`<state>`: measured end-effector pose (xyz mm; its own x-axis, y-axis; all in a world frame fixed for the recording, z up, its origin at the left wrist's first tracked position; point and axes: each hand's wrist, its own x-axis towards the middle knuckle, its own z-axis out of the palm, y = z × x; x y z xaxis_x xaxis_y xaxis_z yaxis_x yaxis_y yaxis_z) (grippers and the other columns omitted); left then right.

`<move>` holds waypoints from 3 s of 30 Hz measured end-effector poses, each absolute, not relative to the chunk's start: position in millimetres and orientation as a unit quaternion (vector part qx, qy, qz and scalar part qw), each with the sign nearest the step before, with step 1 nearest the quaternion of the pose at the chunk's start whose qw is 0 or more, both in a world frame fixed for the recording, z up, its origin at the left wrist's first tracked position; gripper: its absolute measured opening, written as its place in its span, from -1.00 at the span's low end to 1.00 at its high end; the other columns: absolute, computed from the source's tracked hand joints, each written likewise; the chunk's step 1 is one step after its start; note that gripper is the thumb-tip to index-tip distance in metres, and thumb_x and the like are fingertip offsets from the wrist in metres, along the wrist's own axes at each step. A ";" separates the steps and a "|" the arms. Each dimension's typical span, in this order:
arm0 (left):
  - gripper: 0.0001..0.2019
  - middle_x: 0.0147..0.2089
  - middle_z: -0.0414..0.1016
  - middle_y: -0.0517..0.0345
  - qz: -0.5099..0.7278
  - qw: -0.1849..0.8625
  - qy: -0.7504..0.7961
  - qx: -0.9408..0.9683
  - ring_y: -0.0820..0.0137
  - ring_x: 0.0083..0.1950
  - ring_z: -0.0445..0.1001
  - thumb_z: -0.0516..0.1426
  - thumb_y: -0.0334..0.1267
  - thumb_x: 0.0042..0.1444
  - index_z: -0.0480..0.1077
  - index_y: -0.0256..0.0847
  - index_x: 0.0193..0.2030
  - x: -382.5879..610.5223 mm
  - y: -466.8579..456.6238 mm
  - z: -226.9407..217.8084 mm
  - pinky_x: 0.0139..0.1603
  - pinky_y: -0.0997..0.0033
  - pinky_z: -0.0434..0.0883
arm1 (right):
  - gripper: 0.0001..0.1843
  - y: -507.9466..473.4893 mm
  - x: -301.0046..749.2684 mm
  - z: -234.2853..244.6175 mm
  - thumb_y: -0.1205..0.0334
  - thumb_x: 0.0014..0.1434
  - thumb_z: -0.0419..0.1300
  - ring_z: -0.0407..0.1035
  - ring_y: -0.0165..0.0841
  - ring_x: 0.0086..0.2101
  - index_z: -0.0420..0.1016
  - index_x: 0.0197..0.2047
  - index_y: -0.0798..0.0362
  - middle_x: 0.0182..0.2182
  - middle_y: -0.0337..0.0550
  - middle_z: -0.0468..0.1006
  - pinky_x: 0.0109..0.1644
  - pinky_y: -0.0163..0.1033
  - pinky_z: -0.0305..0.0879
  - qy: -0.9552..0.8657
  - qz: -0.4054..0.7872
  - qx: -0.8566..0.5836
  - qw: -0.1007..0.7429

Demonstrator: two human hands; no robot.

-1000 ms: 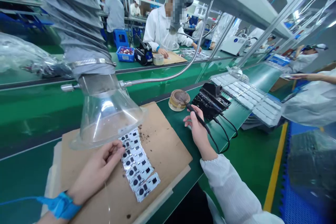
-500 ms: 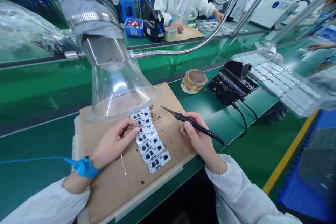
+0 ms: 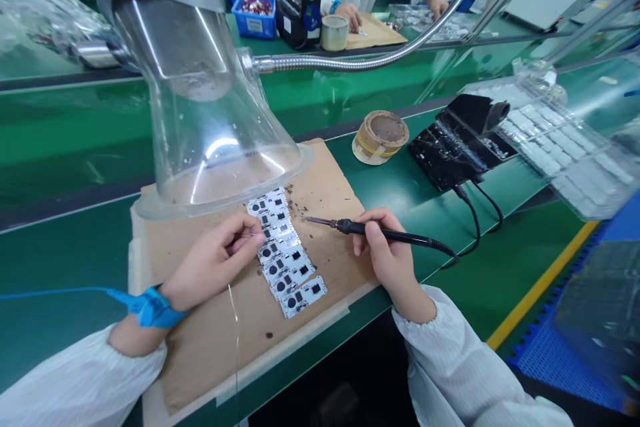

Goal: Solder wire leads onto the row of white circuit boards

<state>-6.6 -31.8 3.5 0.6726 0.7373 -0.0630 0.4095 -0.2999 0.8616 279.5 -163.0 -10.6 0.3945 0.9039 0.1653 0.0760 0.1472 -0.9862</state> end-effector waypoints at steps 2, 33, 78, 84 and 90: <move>-0.72 -0.27 0.38 0.20 0.185 0.460 0.361 0.790 0.34 -0.27 0.39 0.08 0.03 0.51 0.38 -0.13 -0.10 -6.5 -31.9 3.4 -0.24 0.33 0.37 | -0.67 -162.9 278.7 -9.6 -0.13 0.49 0.28 0.40 -0.41 -0.54 0.54 -0.11 -0.04 -0.50 -0.30 0.53 -0.44 -0.27 0.41 -0.436 0.331 -0.565 0.617; -0.66 -0.31 0.46 0.20 0.162 0.453 0.361 0.799 0.37 -0.36 0.44 0.09 0.11 0.48 0.41 -0.12 -0.10 -3.1 -33.7 4.4 -0.37 0.41 0.39 | -0.69 -161.8 276.4 -10.7 -0.13 0.49 0.27 0.37 -0.41 -0.53 0.50 -0.10 -0.07 -0.49 -0.33 0.48 -0.43 -0.26 0.37 -0.422 0.316 -0.577 0.624; -0.71 -0.35 0.46 0.24 0.163 0.418 0.320 0.834 0.46 -0.43 0.39 0.09 0.01 0.53 0.44 -0.15 -0.11 -5.2 -32.7 4.7 -0.44 0.50 0.34 | -0.75 -161.3 276.7 -7.0 -0.02 0.50 0.29 0.38 -0.46 -0.54 0.52 -0.13 -0.04 -0.50 -0.35 0.47 -0.44 -0.33 0.36 -0.446 0.328 -0.569 0.608; -0.72 -0.34 0.45 0.25 0.162 0.413 0.320 0.837 0.46 -0.41 0.41 0.08 -0.01 0.54 0.43 -0.14 -0.11 -5.0 -32.8 4.1 -0.42 0.51 0.36 | -0.69 -161.4 276.9 -6.2 -0.10 0.47 0.30 0.38 -0.43 -0.55 0.52 -0.14 -0.04 -0.50 -0.32 0.49 -0.45 -0.29 0.34 -0.456 0.328 -0.589 0.582; -0.72 -0.36 0.44 0.26 0.167 0.411 0.310 0.841 0.47 -0.42 0.39 0.08 -0.03 0.54 0.43 -0.14 -0.13 -4.6 -32.7 4.6 -0.43 0.52 0.33 | -0.69 -160.6 277.1 -5.8 -0.10 0.47 0.29 0.37 -0.43 -0.55 0.52 -0.15 -0.04 -0.50 -0.33 0.48 -0.46 -0.29 0.32 -0.460 0.325 -0.591 0.578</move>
<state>-4.6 -32.7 4.6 0.7524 0.6582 0.0270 0.3836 -0.4710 0.7944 277.1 -160.6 -5.8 0.3661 0.9188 0.1474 0.1682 0.0905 -0.9816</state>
